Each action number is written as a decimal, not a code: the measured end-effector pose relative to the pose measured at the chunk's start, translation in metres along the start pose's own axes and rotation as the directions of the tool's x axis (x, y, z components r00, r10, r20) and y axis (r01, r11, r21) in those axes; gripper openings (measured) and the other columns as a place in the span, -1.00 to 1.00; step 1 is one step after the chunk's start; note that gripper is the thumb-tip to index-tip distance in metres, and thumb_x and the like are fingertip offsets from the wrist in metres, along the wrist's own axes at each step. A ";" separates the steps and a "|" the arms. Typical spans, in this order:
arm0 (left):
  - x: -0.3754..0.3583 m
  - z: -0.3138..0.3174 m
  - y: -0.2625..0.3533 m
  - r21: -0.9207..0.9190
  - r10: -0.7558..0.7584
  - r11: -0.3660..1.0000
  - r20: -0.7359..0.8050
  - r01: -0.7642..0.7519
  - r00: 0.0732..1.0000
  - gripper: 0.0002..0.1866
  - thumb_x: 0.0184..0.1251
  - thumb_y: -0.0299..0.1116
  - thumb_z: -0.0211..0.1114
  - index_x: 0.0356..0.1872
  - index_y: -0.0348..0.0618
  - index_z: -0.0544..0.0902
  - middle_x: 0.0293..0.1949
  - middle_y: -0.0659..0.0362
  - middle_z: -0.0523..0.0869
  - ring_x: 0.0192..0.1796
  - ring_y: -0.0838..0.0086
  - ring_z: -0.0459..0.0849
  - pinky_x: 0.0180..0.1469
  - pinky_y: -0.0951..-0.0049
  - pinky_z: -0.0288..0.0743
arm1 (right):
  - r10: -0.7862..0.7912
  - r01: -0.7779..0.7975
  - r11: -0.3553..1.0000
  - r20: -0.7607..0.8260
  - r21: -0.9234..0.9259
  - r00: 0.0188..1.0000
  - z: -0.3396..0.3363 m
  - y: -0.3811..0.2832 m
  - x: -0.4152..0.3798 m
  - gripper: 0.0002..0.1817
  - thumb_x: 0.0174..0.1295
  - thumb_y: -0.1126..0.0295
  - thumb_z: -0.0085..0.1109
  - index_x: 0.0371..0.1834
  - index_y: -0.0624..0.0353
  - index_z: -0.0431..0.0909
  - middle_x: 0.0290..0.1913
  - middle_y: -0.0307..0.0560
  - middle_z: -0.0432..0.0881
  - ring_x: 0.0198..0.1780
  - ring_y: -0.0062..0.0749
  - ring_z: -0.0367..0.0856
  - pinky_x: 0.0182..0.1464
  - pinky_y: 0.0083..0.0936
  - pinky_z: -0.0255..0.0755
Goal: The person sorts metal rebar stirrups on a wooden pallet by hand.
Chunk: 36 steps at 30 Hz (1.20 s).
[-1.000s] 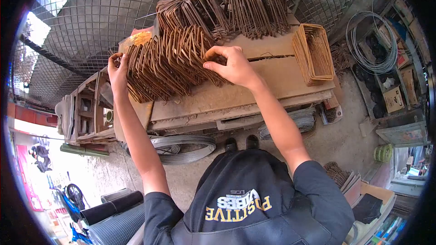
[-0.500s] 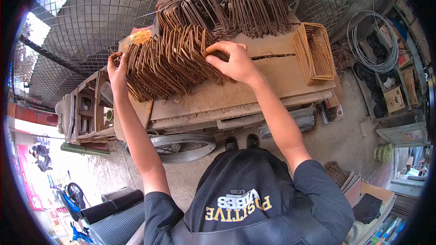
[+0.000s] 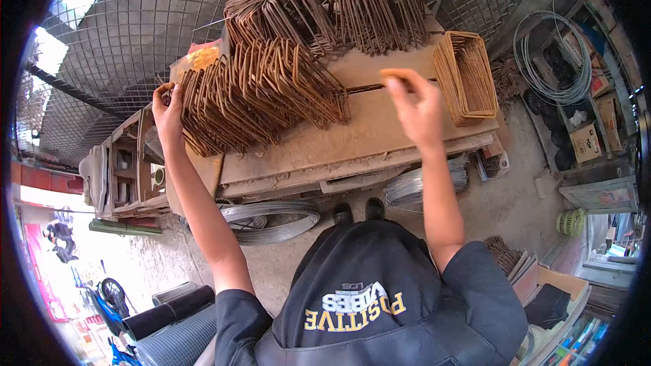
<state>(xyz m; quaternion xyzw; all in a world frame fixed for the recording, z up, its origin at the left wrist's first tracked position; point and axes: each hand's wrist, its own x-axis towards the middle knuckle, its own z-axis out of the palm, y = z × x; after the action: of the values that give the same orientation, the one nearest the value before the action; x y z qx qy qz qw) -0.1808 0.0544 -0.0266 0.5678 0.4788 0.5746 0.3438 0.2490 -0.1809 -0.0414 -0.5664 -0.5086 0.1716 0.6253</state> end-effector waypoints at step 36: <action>0.003 -0.005 -0.001 0.022 0.004 1.000 -0.005 -0.003 1.000 -0.77 0.55 -0.40 0.36 0.08 -0.26 0.59 -0.07 0.20 0.72 -0.01 0.56 0.70 0.08 0.56 0.56 | 0.728 -0.715 0.685 0.095 -0.142 0.679 -0.221 0.156 0.061 -0.62 0.55 0.25 0.13 0.12 0.40 0.68 -0.06 -0.09 0.79 -0.15 -0.54 0.72 -0.14 -0.49 0.60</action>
<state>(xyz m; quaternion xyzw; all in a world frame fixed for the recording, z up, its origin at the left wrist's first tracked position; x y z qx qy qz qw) -0.1860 0.0574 -0.0263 0.5709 0.4850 0.5714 0.3353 0.5149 -0.2046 -0.1169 -0.7355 -0.2950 0.4207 0.4416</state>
